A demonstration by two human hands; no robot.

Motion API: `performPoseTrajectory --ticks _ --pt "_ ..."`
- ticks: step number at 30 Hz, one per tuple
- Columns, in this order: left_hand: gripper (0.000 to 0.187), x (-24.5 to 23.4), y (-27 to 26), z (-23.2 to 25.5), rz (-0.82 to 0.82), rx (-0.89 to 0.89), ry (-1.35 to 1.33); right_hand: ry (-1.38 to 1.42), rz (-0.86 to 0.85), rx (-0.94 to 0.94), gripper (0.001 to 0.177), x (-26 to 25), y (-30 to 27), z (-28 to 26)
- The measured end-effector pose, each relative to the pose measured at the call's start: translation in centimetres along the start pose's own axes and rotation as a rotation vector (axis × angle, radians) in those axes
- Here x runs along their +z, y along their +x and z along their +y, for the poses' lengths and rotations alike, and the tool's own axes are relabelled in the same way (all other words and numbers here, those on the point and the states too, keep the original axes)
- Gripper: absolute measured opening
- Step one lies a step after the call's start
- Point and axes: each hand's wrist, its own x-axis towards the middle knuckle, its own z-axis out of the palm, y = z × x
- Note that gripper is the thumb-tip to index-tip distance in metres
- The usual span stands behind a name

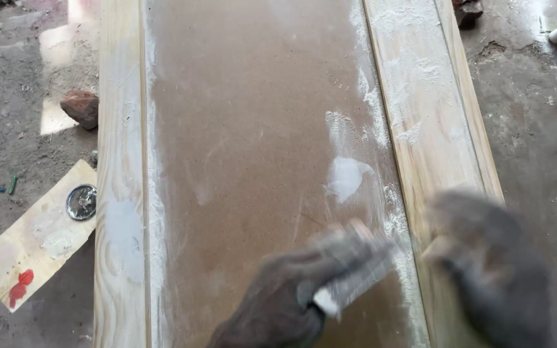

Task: Sanding the surface and edges of a wooden door panel using a sanding block

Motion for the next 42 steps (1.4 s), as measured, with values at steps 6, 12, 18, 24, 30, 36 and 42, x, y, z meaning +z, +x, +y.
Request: performPoseTrajectory --ticks 6,12,18,24,30,36,42 --pt "0.09 0.8 1.3 -4.1 0.25 -0.022 1.099 -0.283 0.066 0.56 0.087 -1.5 7.7 -2.4" --pt "0.047 2.5 2.4 -3.7 0.369 0.094 1.143 -0.456 0.026 0.506 0.097 -1.3 9.5 -1.7" --pt "0.042 4.7 2.5 -6.1 0.355 0.114 0.97 -0.43 0.029 0.527 0.083 -2.0 15.3 -0.4" --pt "0.081 3.4 5.9 -7.1 0.409 0.052 1.083 -0.415 0.062 0.426 0.093 -2.1 16.9 -1.2" --pt "0.061 6.0 4.3 -4.4 0.514 0.008 1.1 -0.373 0.068 0.442 0.096 -2.6 16.5 -2.2" --pt "0.063 4.7 7.5 -5.1 0.508 -0.041 1.097 -0.23 -0.079 0.48 0.089 -3.2 14.0 -1.9" --pt "0.068 6.5 4.9 -5.8 0.553 0.018 1.035 -0.245 0.033 0.335 0.073 -2.9 14.3 -1.7"
